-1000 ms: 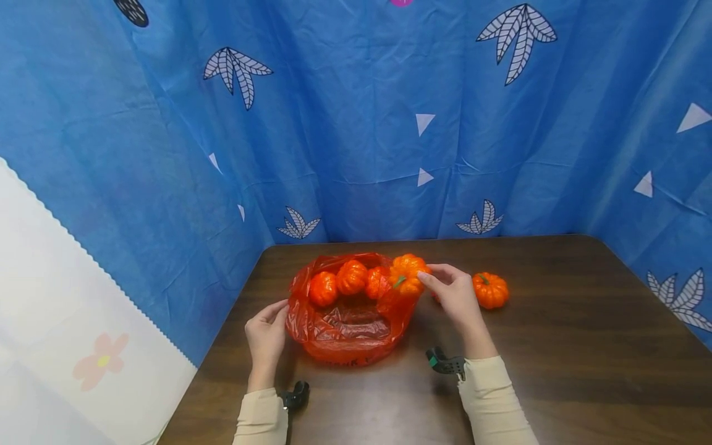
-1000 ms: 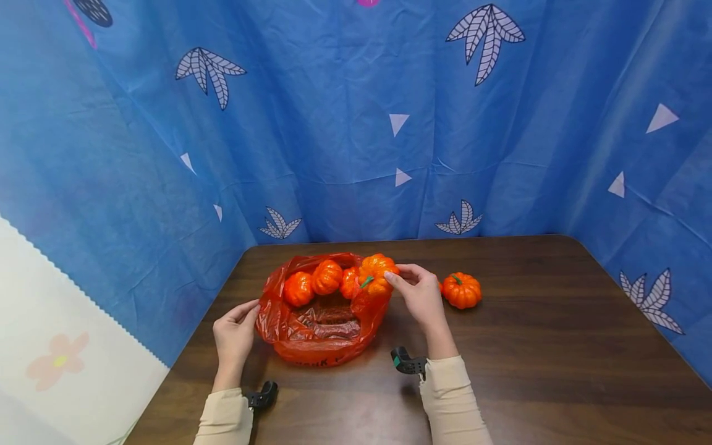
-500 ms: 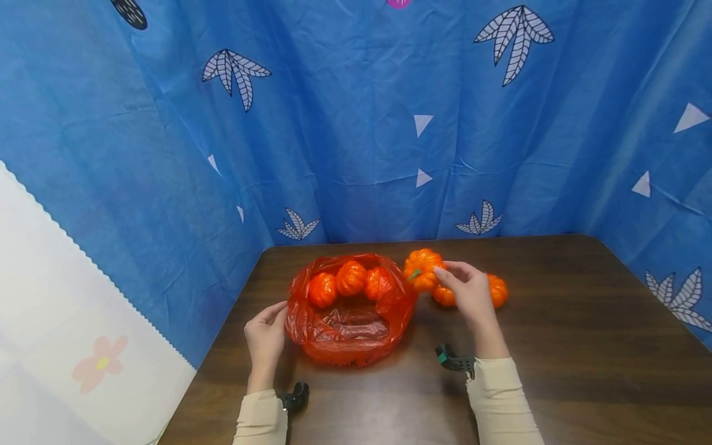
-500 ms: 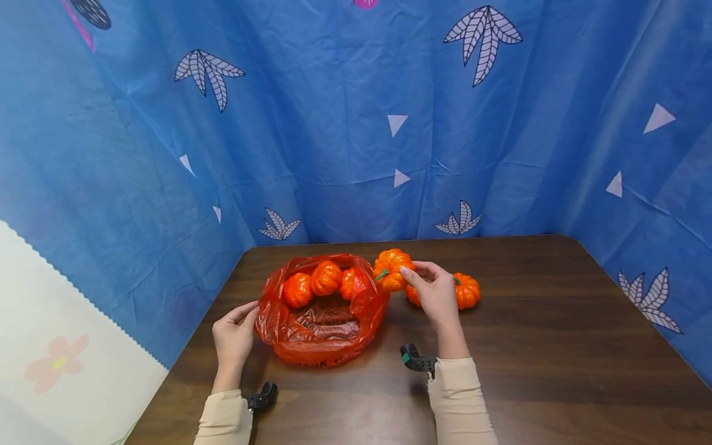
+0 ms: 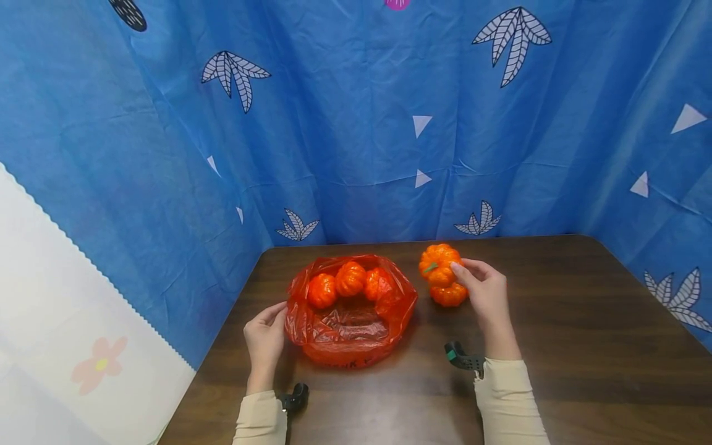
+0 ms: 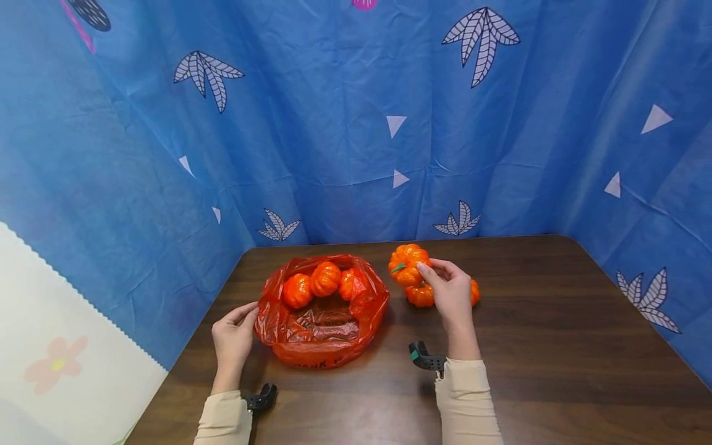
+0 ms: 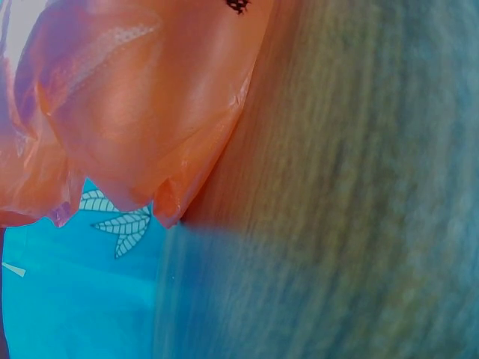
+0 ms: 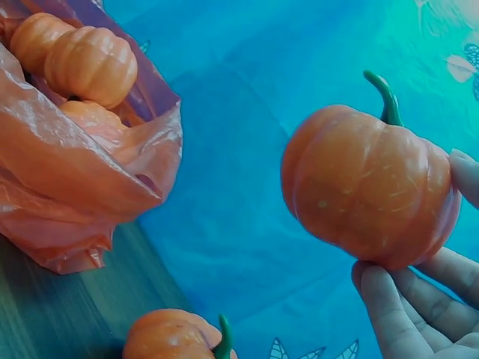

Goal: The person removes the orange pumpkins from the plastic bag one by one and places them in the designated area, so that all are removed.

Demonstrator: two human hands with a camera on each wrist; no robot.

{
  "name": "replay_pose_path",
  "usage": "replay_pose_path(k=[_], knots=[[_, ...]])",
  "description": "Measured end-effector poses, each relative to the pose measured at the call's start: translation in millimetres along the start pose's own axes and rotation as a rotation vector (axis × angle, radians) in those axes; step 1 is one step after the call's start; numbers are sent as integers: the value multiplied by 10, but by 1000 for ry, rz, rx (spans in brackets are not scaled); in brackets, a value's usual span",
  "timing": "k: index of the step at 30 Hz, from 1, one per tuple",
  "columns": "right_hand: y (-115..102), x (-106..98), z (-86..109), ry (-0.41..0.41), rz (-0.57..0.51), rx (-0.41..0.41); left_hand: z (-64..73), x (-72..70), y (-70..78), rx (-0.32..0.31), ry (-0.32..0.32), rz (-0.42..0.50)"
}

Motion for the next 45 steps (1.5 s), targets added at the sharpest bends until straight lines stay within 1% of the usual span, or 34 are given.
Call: replay_pose_path(k=[9,15,19,24,31,35,38,40,45], knots=[[33,-162,-13,82,-54,44,-1,5,21,21,4,4],[51,-241,-8,108,-87,62,8,1,10,-4,0,-7],[50,-294,-5,132,-119,63,13,-4,6,-8,0,-13],[67,-366,3,172,-196,54,8,-4,9,0,4,-1],[110,-454,16,214,-250,71,12,-6,10,3,5,-12],[116,-498,5,237,-276,36,11,-5,10,6,3,16],[143,-532,2,262,-316,30,6,0,11,7,-1,37],[167,-555,2,280,-362,37,4,4,12,2,-3,35],[212,-613,2,314,-432,58,-2,2,12,-14,-4,28]])
Point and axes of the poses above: each hand's wrist, its own z-axis away from the middle knuckle, its own x-axis out of the palm, y = z × x, the point moved 7 cm from there along -z, towards the middle knuckle, and after that the axes turned 7 degrees about -y, right-handed, at the moved point
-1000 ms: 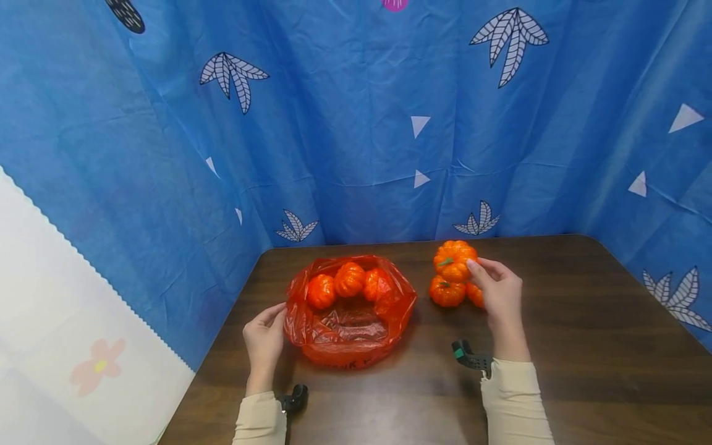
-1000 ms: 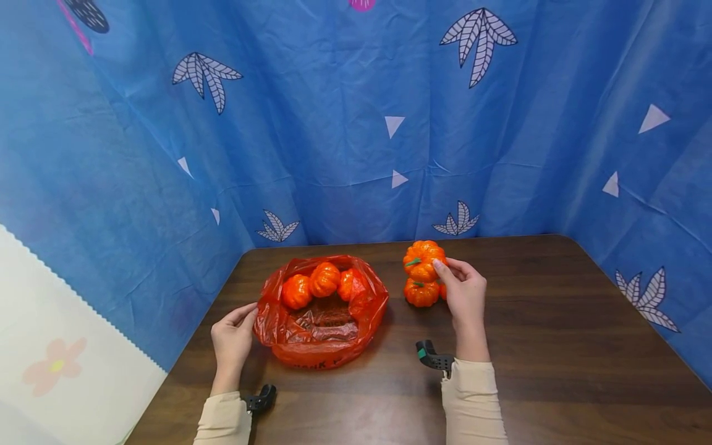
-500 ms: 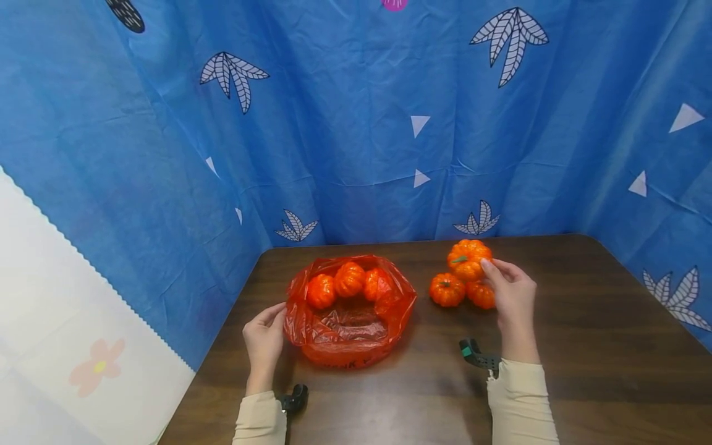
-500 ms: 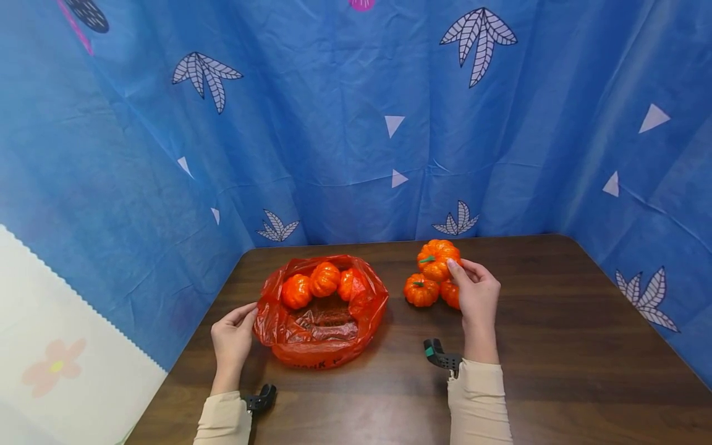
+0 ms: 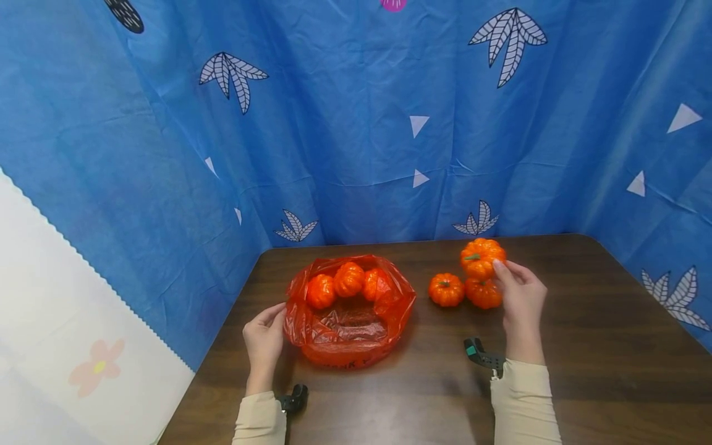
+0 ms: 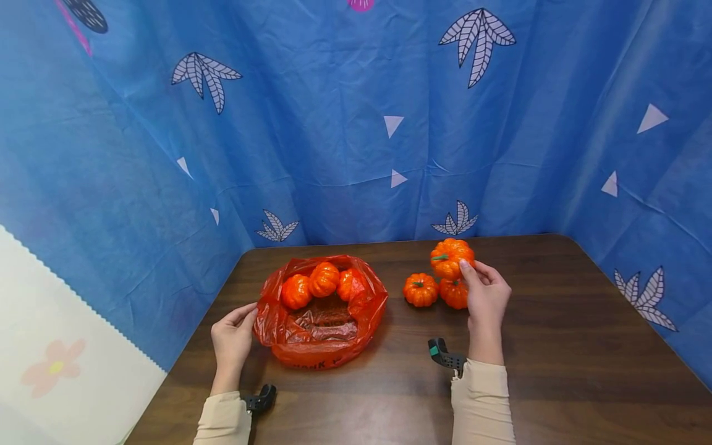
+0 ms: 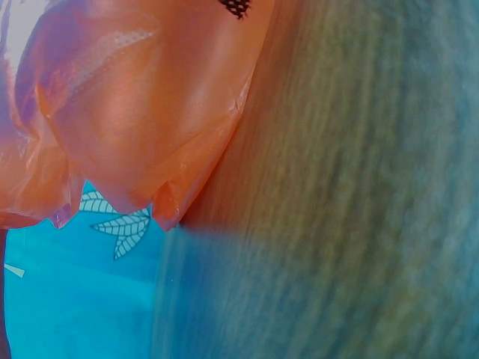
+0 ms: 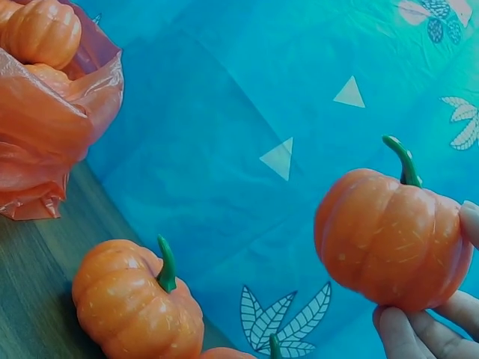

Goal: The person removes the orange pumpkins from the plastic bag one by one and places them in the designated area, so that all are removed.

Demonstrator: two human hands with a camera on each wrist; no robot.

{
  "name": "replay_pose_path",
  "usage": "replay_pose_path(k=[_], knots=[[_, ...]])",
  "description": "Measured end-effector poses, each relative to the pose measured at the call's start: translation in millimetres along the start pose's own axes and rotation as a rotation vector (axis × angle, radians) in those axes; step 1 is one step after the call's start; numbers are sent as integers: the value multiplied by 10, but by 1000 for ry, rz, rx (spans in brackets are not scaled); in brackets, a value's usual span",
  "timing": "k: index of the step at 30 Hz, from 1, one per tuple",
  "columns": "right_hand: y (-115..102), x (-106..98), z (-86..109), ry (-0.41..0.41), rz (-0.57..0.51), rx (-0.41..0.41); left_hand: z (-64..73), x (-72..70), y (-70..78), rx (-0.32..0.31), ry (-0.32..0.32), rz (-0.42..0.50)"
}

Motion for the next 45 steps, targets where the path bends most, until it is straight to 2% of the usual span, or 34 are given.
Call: replay_pose_path(k=[19,26,34,45], knots=[[7,-215,-24,108,-209,-57,11,-4,48,16,3,-10],[26,-294,-28,140,-197,-27,3,-8,37,31,11,-22],[25,-347,-42,167,-260,-25,3,-10,23,35,29,-37],[47,-429,-49,186,-242,-9,-1,-4,10,32,20,-37]])
Point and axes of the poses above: each hand's wrist, its own z-axis away from the middle knuckle, its own x-axis out of the palm, y = z × x, the point moved 7 cm from there along -z, towards the middle knuckle, and after that the axes turned 7 degrees about -y, right-handed, at the moved point
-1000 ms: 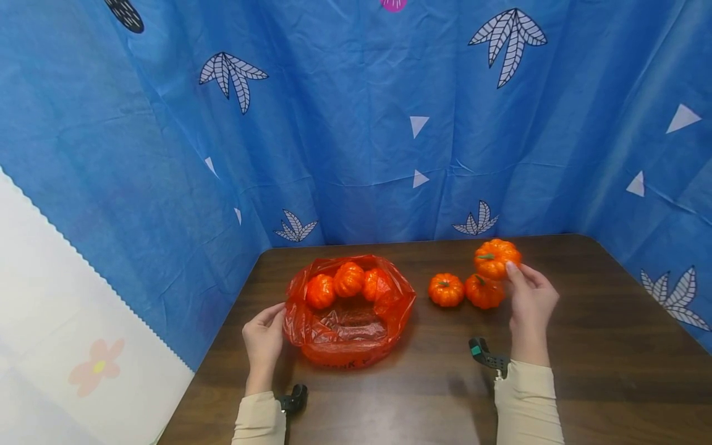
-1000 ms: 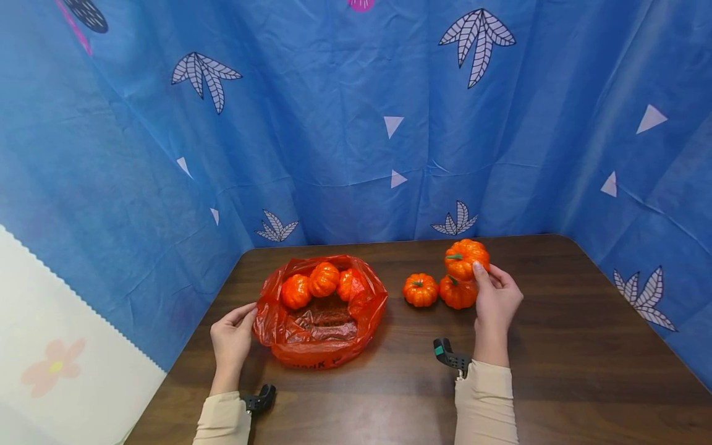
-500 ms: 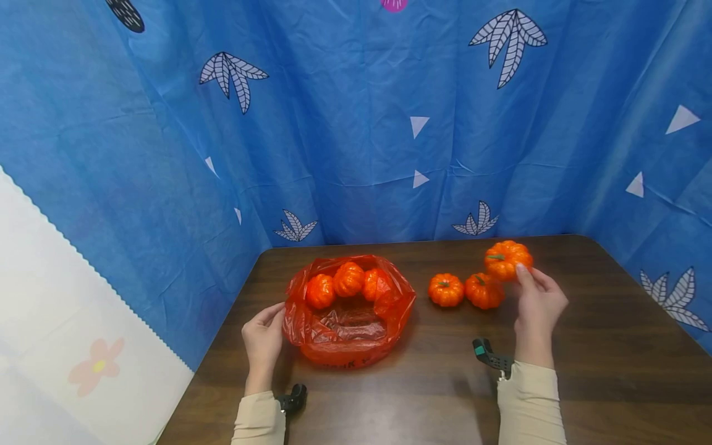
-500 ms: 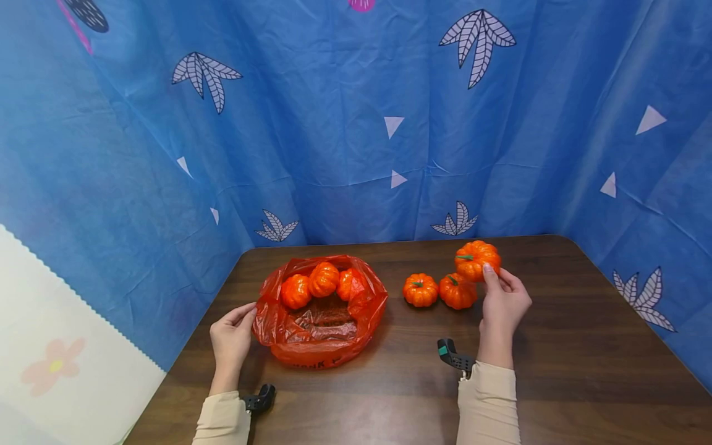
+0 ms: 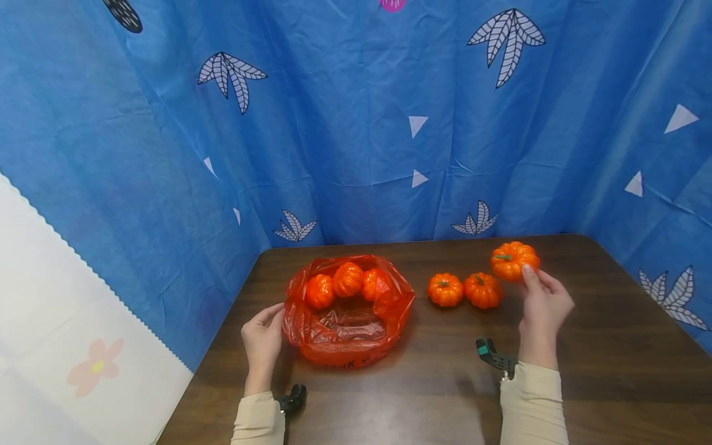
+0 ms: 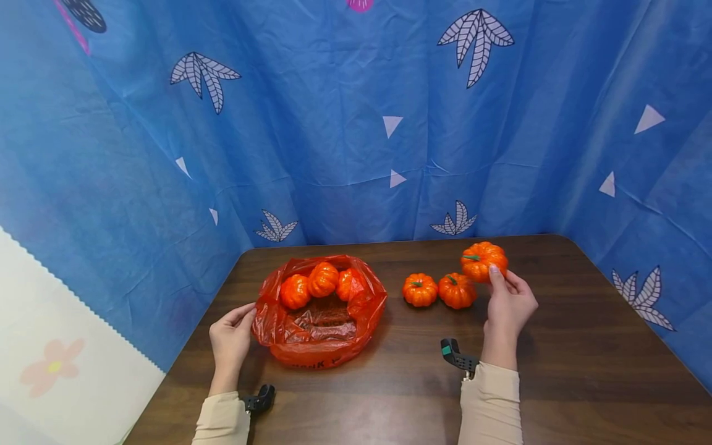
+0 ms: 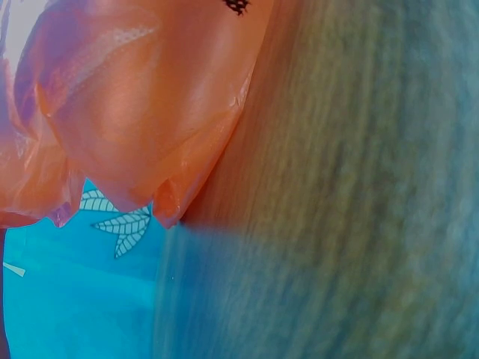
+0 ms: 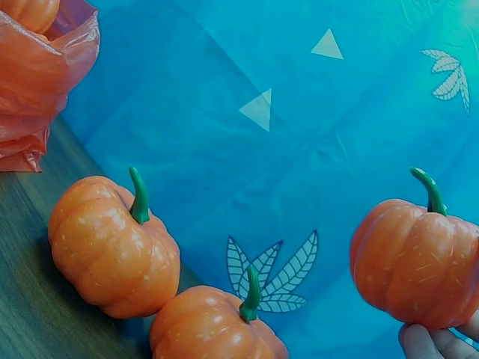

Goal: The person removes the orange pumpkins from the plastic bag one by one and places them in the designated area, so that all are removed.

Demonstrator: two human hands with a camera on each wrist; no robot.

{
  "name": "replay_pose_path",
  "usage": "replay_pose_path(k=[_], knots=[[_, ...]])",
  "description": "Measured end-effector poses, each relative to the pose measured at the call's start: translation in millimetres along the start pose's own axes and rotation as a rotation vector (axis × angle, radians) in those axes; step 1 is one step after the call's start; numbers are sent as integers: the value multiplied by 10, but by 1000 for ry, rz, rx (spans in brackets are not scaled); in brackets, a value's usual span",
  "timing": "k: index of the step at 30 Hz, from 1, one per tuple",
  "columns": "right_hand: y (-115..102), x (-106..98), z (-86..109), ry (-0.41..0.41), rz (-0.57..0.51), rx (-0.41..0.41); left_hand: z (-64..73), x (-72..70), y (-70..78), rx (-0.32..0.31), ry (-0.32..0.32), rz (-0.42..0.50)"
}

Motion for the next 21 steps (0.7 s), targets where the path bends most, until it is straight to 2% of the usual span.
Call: replay_pose_path(k=[10,21], knots=[[31,-113,-46,31,-63,11,1,-1,-17,-11,-4,-9],[63,-242,-77,76,-74,21,3,6,-15,-2,-10,-15]])
Point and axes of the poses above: each hand's wrist, its own z-axis away from the middle knuckle, its own x-axis out of the palm, y = z × x, the point moved 7 cm from there along -z, towards the middle knuckle, and after that the axes turned 7 degrees about -y, right-handed, at the moved point
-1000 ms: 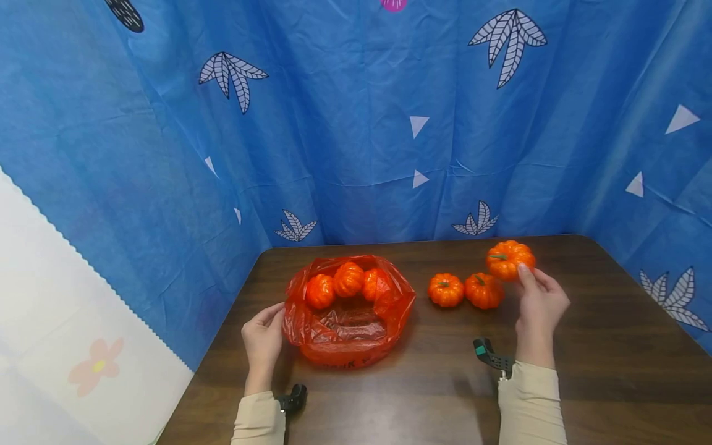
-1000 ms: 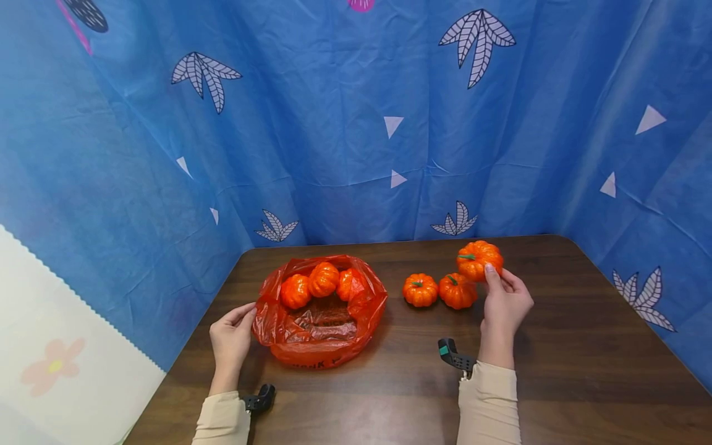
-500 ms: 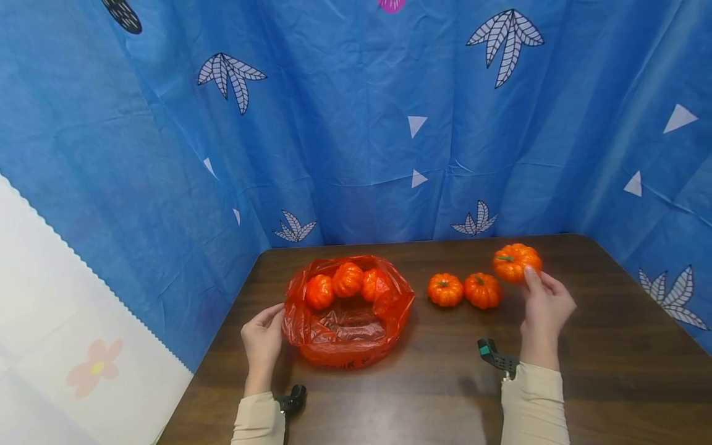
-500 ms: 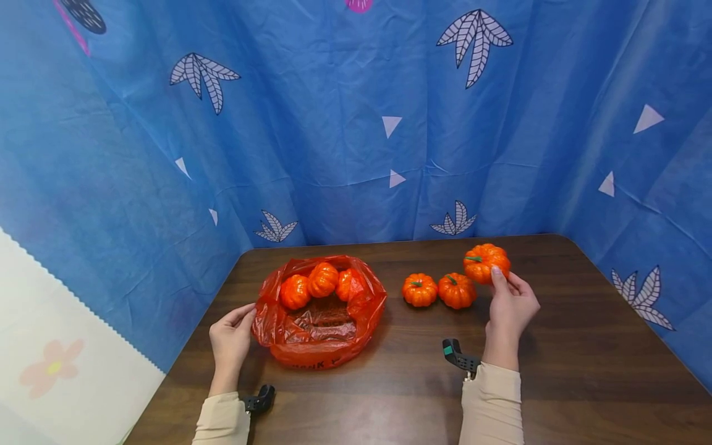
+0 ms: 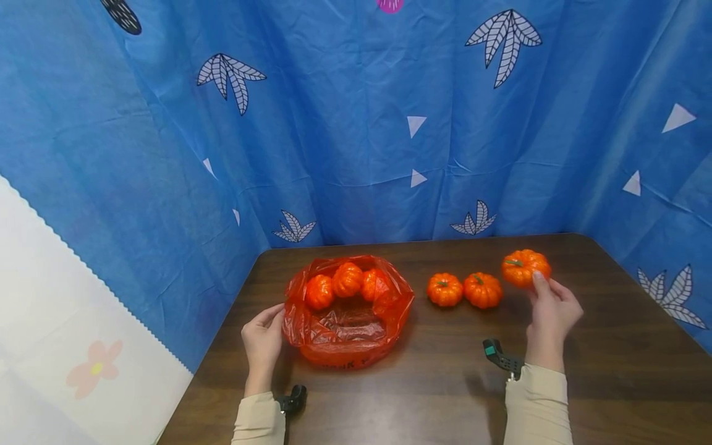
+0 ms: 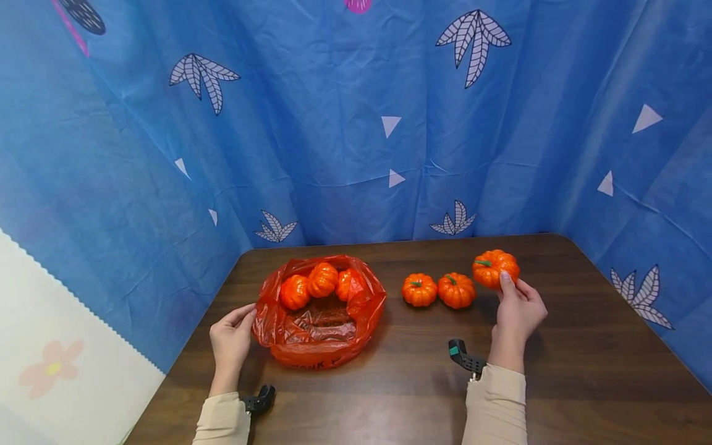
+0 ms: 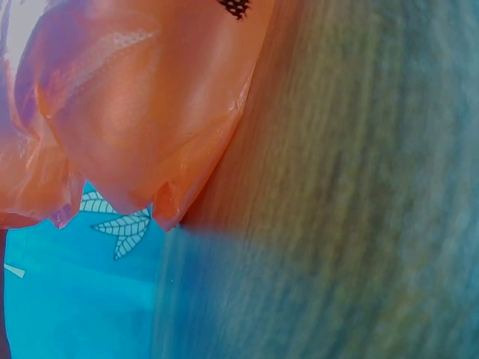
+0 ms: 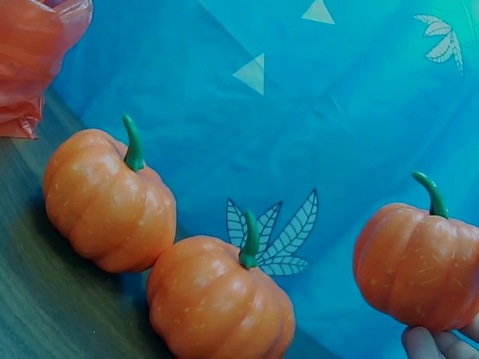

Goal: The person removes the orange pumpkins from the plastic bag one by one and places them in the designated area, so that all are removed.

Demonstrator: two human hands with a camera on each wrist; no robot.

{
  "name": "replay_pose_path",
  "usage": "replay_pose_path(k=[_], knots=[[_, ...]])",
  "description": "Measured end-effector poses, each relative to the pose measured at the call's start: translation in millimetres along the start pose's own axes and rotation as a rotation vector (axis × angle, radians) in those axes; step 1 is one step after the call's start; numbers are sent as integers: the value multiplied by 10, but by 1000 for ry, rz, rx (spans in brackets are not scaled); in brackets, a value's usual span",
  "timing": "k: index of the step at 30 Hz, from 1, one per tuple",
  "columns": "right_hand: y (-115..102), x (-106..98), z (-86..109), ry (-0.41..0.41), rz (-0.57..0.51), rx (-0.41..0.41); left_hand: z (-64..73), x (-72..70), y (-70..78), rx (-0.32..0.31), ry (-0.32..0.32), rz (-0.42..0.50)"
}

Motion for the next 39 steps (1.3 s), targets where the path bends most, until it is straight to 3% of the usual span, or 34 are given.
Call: replay_pose_path(k=[18,39], knots=[[197,-125,-81,18,71,77,-3,-6,-17,4,7,3],[360,-239,-197,63,81,93,-3,-17,-16,-6,-2,10]])
Point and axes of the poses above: each hand's wrist, its own z-axis away from the middle knuckle, its own x-axis out of the palm, y = z × x, the point moved 7 cm from there along -z, towards the middle knuckle, and after that the axes turned 7 degrees about -y, right-handed, at the moved point
